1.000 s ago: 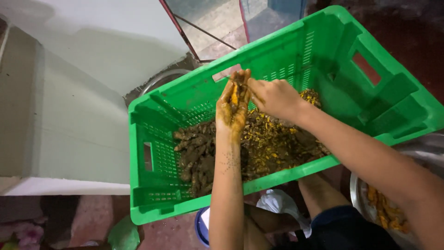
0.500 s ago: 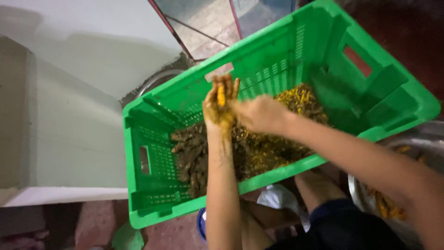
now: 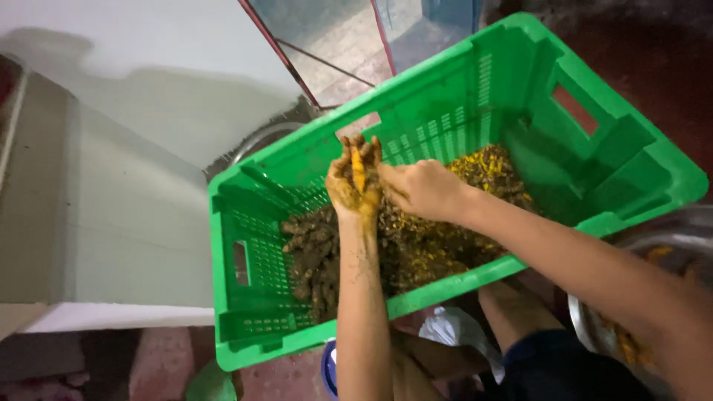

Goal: Peeling the skin off turmeric roots using a small knife inside a green plastic crate

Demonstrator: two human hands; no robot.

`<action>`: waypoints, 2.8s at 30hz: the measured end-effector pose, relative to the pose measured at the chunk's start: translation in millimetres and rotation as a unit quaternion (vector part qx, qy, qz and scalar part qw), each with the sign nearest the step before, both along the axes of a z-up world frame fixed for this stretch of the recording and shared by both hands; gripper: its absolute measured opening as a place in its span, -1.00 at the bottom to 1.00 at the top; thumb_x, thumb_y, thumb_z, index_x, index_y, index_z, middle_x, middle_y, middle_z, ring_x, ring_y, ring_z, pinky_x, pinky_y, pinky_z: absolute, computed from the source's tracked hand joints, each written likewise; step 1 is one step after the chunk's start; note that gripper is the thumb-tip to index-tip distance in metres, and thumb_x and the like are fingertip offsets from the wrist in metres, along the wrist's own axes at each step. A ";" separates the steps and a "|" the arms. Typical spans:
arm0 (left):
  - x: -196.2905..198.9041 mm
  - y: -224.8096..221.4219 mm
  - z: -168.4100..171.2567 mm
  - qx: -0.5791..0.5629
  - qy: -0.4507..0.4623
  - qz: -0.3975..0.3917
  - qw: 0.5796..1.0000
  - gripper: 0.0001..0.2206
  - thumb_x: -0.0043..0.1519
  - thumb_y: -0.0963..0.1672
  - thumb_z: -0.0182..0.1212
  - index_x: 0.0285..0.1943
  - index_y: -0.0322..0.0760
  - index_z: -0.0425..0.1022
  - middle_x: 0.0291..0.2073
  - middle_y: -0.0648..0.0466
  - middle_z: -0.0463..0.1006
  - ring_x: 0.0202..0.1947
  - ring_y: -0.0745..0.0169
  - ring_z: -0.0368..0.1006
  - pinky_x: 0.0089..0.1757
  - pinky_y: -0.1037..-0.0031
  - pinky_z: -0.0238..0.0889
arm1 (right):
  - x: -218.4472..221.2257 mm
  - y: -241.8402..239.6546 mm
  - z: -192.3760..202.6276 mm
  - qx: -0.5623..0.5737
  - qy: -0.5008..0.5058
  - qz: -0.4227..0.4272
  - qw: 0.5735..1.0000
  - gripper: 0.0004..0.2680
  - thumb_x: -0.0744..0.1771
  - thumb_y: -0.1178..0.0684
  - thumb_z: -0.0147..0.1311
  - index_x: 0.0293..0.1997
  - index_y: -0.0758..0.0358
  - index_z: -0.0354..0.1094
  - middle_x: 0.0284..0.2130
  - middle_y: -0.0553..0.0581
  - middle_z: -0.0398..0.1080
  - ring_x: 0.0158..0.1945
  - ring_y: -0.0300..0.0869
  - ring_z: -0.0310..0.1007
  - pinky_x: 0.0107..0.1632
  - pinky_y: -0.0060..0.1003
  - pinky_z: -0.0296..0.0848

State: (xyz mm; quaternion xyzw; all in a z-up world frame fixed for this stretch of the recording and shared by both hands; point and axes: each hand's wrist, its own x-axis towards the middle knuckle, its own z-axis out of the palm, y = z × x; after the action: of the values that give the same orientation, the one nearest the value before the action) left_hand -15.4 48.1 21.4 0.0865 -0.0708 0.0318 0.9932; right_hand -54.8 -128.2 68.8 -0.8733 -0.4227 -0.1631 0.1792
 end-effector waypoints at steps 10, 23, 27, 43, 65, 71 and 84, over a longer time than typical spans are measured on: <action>13.0 17.6 -19.7 0.032 -0.065 -0.038 0.997 -0.59 0.15 -0.15 0.01 0.20 -0.18 0.50 0.11 0.03 0.49 -0.28 0.26 0.27 -0.01 0.31 0.31 | -14.3 -5.5 0.7 0.010 -0.040 0.020 0.999 -0.65 0.38 -0.16 -0.17 0.32 -0.05 0.24 -0.39 0.16 0.55 -0.48 0.19 0.58 -0.36 0.08 0.56; -14.0 -3.2 23.7 0.091 -0.040 0.054 0.994 -0.59 0.41 -0.23 -0.02 0.48 -0.24 0.24 0.45 -0.10 0.25 -0.18 0.30 0.55 -0.22 0.51 0.57 | -5.7 -2.6 -6.6 0.220 0.147 0.038 0.964 -0.64 0.39 -0.12 -0.05 0.27 0.24 0.35 -0.30 0.35 0.57 -0.24 0.21 0.59 -0.20 0.06 0.57; -13.8 -5.2 21.0 0.122 -0.026 0.048 0.991 -0.58 0.36 -0.11 0.03 0.44 -0.16 0.33 0.40 0.05 0.34 -0.34 0.46 0.47 -0.29 0.65 0.45 | -2.5 0.0 -8.0 0.200 0.123 0.007 0.972 -0.69 0.40 -0.01 -0.08 0.27 0.26 0.32 -0.30 0.37 0.56 -0.26 0.23 0.57 -0.26 0.13 0.56; -14.8 -6.9 14.3 0.158 0.037 -0.018 0.987 -0.67 0.24 -0.19 0.10 0.21 -0.17 0.49 0.12 -0.04 0.59 -0.21 0.18 0.48 -0.10 0.34 0.46 | -7.3 0.6 1.6 0.123 0.041 -0.013 0.991 -0.69 0.38 -0.01 -0.09 0.23 0.24 0.34 -0.42 0.33 0.54 -0.43 0.27 0.57 -0.34 0.16 0.55; 24.8 13.8 -28.5 0.030 -0.061 -0.042 0.997 -0.66 0.15 -0.18 0.07 0.11 -0.20 0.56 -0.13 0.11 0.36 -0.30 0.31 0.20 -0.19 0.53 0.21 | -5.8 7.5 8.1 0.208 0.095 0.016 0.973 -0.71 0.42 -0.08 -0.08 0.20 0.24 0.37 -0.48 0.33 0.53 -0.41 0.28 0.54 -0.44 0.13 0.51; 19.5 10.1 -31.1 0.065 -0.025 -0.019 0.997 -0.74 0.19 -0.13 0.01 -0.03 -0.18 0.59 -0.10 0.01 0.48 -0.35 0.18 0.29 -0.18 0.33 0.40 | 1.6 12.8 -10.4 0.094 0.023 -0.052 0.994 -0.66 0.37 -0.12 -0.08 0.27 0.09 0.33 -0.42 0.26 0.55 -0.42 0.25 0.57 -0.32 0.22 0.54; 20.4 16.4 -23.2 0.031 -0.021 0.020 0.999 -0.85 0.09 -0.16 -0.01 -0.25 -0.11 0.48 -0.25 0.15 0.32 -0.43 0.19 0.10 -0.32 0.35 0.05 | 3.9 9.5 -10.5 0.143 0.008 0.012 0.990 -0.72 0.40 -0.11 -0.13 0.14 0.17 0.39 -0.53 0.15 0.49 -0.55 0.09 0.51 -0.46 -0.05 0.49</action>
State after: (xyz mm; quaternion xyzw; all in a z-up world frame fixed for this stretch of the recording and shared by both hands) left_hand 4.9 64.5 -1.7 0.1175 -0.0906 0.0508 0.9876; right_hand -50.8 -118.7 58.3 -0.8346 -0.4042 -0.2128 0.3079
